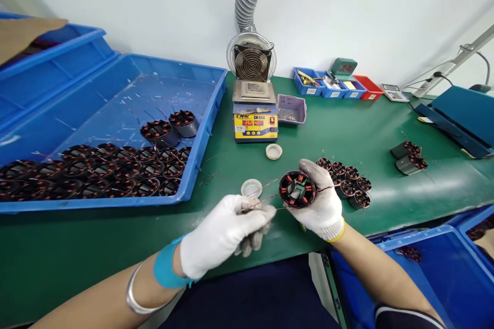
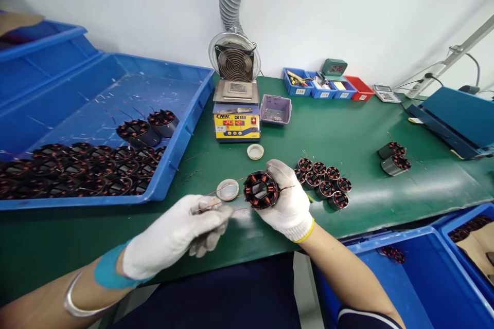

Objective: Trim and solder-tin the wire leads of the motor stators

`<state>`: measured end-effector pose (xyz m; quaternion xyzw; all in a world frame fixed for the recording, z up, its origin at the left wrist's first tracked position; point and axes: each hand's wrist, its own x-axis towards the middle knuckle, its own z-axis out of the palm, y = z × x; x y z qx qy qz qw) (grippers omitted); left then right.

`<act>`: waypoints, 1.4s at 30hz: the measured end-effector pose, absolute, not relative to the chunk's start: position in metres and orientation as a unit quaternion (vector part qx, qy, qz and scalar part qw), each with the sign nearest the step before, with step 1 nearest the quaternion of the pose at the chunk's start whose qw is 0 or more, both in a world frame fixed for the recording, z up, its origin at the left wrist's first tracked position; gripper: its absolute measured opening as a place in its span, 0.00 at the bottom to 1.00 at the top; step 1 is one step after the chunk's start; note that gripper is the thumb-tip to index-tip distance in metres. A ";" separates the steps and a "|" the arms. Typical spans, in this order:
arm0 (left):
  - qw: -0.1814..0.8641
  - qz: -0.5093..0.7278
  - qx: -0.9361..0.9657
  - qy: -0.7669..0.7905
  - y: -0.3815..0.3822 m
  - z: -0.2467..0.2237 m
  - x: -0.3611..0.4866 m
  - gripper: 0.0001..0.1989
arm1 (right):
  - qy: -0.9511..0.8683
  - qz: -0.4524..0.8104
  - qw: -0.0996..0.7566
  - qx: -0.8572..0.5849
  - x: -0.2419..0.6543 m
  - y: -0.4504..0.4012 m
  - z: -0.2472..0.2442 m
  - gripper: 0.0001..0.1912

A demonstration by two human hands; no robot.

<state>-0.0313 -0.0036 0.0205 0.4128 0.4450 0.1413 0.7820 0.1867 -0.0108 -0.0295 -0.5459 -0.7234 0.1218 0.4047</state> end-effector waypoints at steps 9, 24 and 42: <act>0.736 0.212 0.405 0.499 -0.002 0.006 -0.037 0.21 | -0.815 0.031 0.421 -0.397 0.196 -0.006 -0.030 0.39; 0.794 0.395 0.243 0.393 -0.009 -0.003 -0.031 0.21 | -0.766 0.025 0.380 -0.518 0.185 -0.010 -0.029 0.38; 0.308 0.221 0.758 0.531 0.025 -0.090 -0.048 0.58 | -0.791 -0.005 0.122 -0.600 0.183 0.007 -0.044 0.37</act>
